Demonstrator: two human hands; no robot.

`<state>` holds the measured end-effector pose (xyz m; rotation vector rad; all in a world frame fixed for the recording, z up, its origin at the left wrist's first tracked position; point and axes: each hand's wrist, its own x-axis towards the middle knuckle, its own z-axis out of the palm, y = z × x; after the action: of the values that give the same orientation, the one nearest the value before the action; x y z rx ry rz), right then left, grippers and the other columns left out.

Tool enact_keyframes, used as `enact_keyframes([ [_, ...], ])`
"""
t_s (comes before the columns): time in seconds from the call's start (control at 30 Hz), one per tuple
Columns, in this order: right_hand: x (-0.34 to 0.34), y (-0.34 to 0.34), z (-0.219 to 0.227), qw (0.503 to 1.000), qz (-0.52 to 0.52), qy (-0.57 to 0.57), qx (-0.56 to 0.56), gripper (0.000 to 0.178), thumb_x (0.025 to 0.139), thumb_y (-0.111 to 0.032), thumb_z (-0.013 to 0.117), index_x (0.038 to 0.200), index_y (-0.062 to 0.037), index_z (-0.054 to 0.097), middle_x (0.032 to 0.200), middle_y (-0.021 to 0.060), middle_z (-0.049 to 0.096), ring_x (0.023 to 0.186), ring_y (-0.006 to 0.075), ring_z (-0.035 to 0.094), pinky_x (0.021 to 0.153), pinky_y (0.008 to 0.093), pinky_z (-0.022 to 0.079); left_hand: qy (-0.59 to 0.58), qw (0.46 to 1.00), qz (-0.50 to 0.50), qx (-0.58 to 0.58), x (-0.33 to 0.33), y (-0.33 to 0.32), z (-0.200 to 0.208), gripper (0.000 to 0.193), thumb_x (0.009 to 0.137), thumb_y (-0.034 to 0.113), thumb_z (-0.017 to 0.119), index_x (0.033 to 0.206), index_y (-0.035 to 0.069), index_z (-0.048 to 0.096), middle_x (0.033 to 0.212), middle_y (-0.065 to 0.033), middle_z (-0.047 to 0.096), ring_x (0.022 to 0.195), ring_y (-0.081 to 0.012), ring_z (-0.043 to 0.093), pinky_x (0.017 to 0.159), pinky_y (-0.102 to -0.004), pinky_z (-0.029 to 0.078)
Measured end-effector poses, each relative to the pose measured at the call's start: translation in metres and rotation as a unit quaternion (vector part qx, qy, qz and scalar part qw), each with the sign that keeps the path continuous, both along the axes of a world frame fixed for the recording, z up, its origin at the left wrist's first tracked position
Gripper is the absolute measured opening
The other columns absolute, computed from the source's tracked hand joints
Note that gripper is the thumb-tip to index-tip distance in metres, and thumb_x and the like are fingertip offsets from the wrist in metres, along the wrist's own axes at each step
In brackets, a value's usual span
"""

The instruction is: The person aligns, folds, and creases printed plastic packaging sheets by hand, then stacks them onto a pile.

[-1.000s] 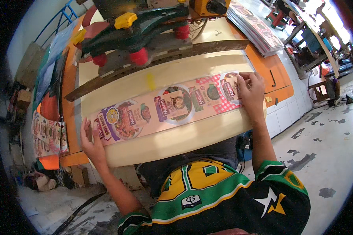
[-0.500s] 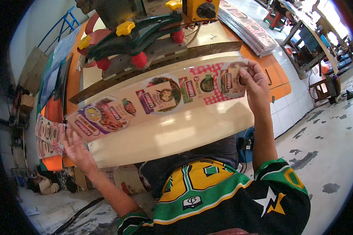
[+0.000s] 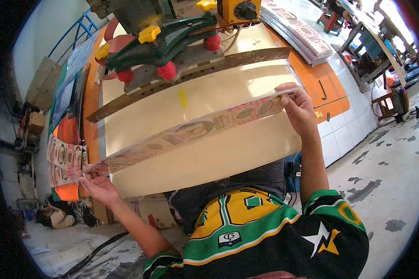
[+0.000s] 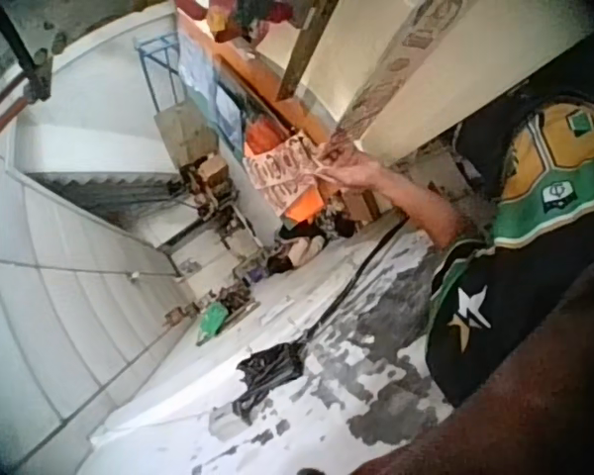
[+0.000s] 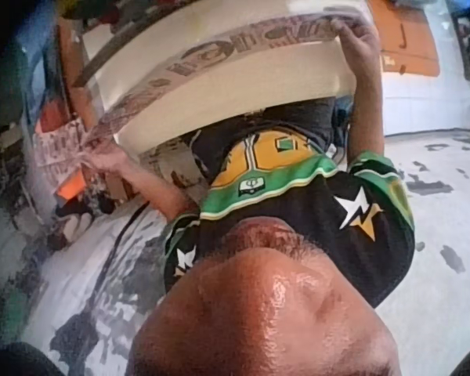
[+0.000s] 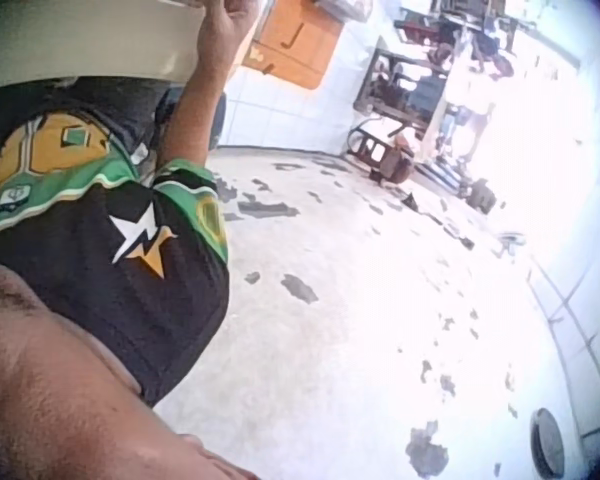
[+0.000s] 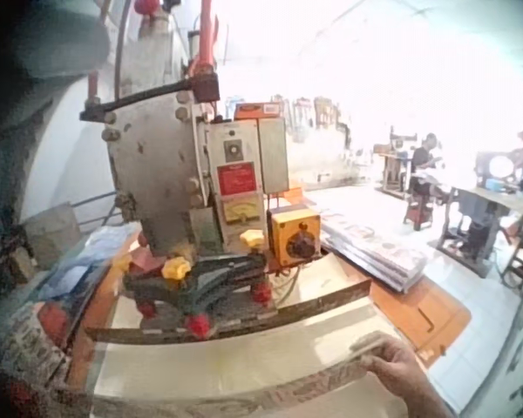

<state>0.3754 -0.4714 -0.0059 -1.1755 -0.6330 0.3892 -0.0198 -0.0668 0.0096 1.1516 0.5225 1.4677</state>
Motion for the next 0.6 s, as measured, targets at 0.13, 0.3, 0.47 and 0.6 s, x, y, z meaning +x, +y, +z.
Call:
enact_keyframes([
  [0.13, 0.0, 0.001, -0.003, 0.999, -0.005, 0.005, -0.053, 0.032, 0.096, -0.019, 0.074, 0.12, 0.0002, 0.067, 0.108, 0.0068, 0.072, 0.102, 0.0162, 0.067, 0.095, 0.0331, 0.052, -0.003, 0.994, 0.0, -0.108, -0.029, 0.035, -0.044, 0.046, 0.105, 0.046, 0.056, 0.133, 0.009, 0.057, 0.112, -0.004, 0.066, 0.1, -0.0136, 0.063, 0.087, -0.0286, 0.052],
  [0.3, -0.001, -0.002, -0.001, 0.999, -0.014, -0.03, 0.017, 0.028, 0.095, -0.018, 0.074, 0.116, -0.0004, 0.068, 0.112, 0.0084, 0.073, 0.105, 0.0166, 0.067, 0.096, 0.0348, 0.052, 0.053, 0.997, -0.008, -0.055, -0.032, 0.029, -0.048, 0.037, 0.102, 0.047, 0.062, 0.114, 0.011, 0.06, 0.105, -0.0025, 0.066, 0.093, -0.0123, 0.062, 0.082, -0.0279, 0.053],
  [0.47, -0.005, 0.006, 0.016, 0.986, 0.061, -0.098, 0.123, 0.03, 0.093, -0.021, 0.076, 0.115, -0.0009, 0.067, 0.115, 0.0139, 0.073, 0.105, 0.0226, 0.07, 0.097, 0.0377, 0.052, -0.058, 0.986, -0.129, 0.092, -0.059, 0.058, -0.027, 0.045, 0.1, 0.052, 0.06, 0.11, 0.009, 0.059, 0.099, -0.0035, 0.064, 0.097, -0.0167, 0.062, 0.089, -0.032, 0.05],
  [0.6, -0.014, 0.012, 0.015, 0.997, 0.052, -0.057, 0.021, 0.043, 0.091, -0.031, 0.079, 0.12, -0.0014, 0.064, 0.11, 0.0161, 0.074, 0.107, 0.0264, 0.071, 0.097, 0.0387, 0.054, -0.029, 0.994, -0.078, 0.072, -0.027, 0.025, -0.014, 0.048, 0.1, 0.055, 0.058, 0.111, 0.008, 0.059, 0.098, -0.0058, 0.063, 0.099, -0.0196, 0.062, 0.092, -0.0347, 0.049],
])
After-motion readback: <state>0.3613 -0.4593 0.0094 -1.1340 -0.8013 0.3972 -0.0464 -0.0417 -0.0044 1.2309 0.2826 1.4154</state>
